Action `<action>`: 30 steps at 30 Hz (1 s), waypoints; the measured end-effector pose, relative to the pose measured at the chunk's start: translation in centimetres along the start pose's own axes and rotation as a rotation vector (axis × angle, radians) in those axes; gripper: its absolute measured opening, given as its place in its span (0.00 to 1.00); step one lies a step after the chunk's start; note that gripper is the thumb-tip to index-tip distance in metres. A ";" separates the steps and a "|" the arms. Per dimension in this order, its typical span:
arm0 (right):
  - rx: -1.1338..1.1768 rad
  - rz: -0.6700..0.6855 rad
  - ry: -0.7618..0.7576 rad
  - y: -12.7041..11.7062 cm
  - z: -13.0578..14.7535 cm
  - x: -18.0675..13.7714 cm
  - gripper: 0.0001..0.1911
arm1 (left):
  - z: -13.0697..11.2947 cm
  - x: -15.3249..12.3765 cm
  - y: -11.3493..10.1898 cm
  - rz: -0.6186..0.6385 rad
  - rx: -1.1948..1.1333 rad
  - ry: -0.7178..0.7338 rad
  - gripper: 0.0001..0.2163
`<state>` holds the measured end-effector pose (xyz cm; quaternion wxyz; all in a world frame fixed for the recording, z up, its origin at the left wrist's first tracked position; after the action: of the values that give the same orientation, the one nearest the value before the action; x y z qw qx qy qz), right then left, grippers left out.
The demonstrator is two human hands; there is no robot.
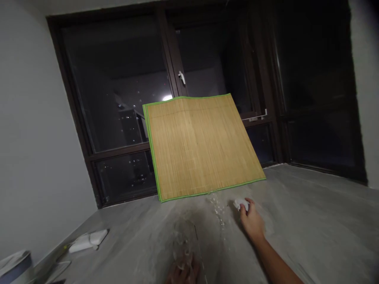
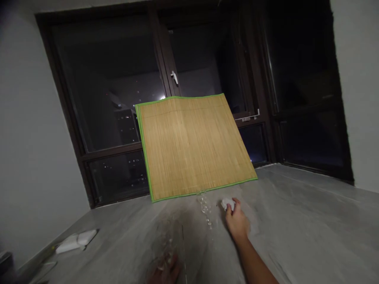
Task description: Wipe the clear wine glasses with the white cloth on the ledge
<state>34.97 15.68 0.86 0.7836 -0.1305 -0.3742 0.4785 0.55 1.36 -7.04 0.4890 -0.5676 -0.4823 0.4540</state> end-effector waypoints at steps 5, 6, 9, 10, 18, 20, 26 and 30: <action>0.027 0.018 -0.007 0.5 -0.5 0.1 0.33 | 5.5 2.2 -4.6 0.118 0.057 -0.108 0.36; 0.027 0.020 -0.007 0.5 -0.5 0.2 0.33 | 6.1 2.5 -5.7 0.128 0.087 -0.135 0.36; 0.034 0.016 -0.013 0.4 -0.4 0.2 0.34 | 6.8 3.0 -8.6 0.090 0.116 -0.196 0.33; 0.037 0.014 -0.019 0.4 -0.3 0.3 0.34 | 6.8 3.2 -9.3 0.078 0.110 -0.212 0.33; -0.007 0.063 -0.014 0.6 -0.4 0.3 0.35 | 8.0 3.1 -10.0 0.057 0.050 -0.184 0.31; -0.018 0.073 -0.013 0.6 -0.4 0.4 0.35 | 8.9 2.7 -9.6 0.059 0.045 -0.172 0.31; -0.041 0.081 -0.018 0.4 -0.1 0.3 0.34 | 11.0 1.8 -9.0 0.035 0.044 -0.129 0.32; -0.033 0.086 -0.020 0.3 -0.1 0.2 0.35 | 11.0 0.6 -9.3 0.030 0.021 -0.099 0.32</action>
<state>34.87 16.05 0.71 0.7563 -0.1543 -0.3839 0.5067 -11.23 3.75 0.94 0.4637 -0.5466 -0.4923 0.4939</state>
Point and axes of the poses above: each hand's wrist, its own x-axis towards the middle knuckle, its own y-axis out of the palm, z = x × y, the point moved 5 cm from there along x, towards the middle knuckle, and after that the axes turned 13 degrees about -y, right-handed, at the moved point
